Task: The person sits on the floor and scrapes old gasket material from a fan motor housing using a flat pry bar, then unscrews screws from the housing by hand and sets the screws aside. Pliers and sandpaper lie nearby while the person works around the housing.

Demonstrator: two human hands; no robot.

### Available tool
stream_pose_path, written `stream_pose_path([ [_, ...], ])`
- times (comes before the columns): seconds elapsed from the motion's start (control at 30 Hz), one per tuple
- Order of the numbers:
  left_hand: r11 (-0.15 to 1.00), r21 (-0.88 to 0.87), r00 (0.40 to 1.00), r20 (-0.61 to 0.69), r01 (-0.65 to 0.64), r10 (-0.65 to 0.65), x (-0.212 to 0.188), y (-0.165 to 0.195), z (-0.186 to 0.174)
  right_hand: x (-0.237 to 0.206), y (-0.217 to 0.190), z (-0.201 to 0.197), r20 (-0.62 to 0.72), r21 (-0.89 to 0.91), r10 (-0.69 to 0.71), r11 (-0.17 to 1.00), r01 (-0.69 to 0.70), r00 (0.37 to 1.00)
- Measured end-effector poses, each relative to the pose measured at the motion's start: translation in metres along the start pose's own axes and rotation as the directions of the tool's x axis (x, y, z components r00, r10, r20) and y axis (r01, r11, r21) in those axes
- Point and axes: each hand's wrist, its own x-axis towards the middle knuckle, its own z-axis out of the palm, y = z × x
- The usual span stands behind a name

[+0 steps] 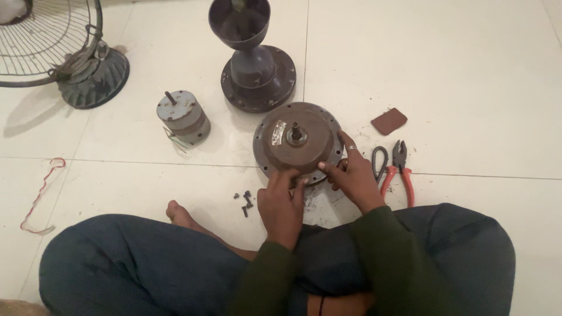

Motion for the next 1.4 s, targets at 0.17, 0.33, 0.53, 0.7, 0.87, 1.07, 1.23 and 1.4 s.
stream_pose_path([
  [0.17, 1.0, -0.024, 1.0, -0.005, 0.005, -0.005, 0.006, -0.001, 0.0, -0.002, 0.001, -0.001, -0.01, 0.013, -0.045, 0.999, 0.046, 0.999],
  [0.33, 0.98, -0.185, 0.996, 0.03, -0.074, 0.081, 0.004, -0.004, -0.006, 0.0, 0.002, -0.001, -0.005, 0.019, -0.039, 0.999, 0.039, 0.999],
  [0.53, 0.997, -0.036, 0.997, 0.013, 0.072, -0.071, 0.008, -0.001, -0.005, 0.0, 0.003, 0.0, -0.006, 0.01, -0.021, 1.0, 0.021, 1.0],
  [0.7, 0.992, -0.121, 0.996, 0.076, -0.032, 0.041, 0.006, -0.002, -0.012, 0.0, 0.001, -0.001, -0.007, 0.006, -0.014, 1.0, 0.014, 1.0],
  [0.87, 0.998, -0.04, 0.995, 0.093, 0.046, -0.042, 0.01, 0.001, -0.005, 0.001, 0.001, 0.0, -0.008, 0.001, 0.027, 1.0, -0.027, 1.0],
  [1.07, 0.987, -0.133, 0.993, 0.064, -0.094, 0.104, 0.004, -0.001, -0.011, 0.002, 0.004, -0.001, -0.009, 0.001, -0.038, 0.999, 0.038, 0.999],
  [1.23, 0.992, -0.089, 0.995, 0.054, 0.089, -0.085, 0.008, 0.003, 0.0, 0.003, 0.004, 0.0, -0.015, 0.034, -0.008, 0.999, 0.009, 1.0],
  [1.4, 0.978, -0.167, 0.991, 0.005, -0.129, 0.131, 0.002, 0.003, -0.006, 0.001, 0.005, 0.0, -0.021, 0.045, -0.04, 0.998, 0.041, 0.999],
])
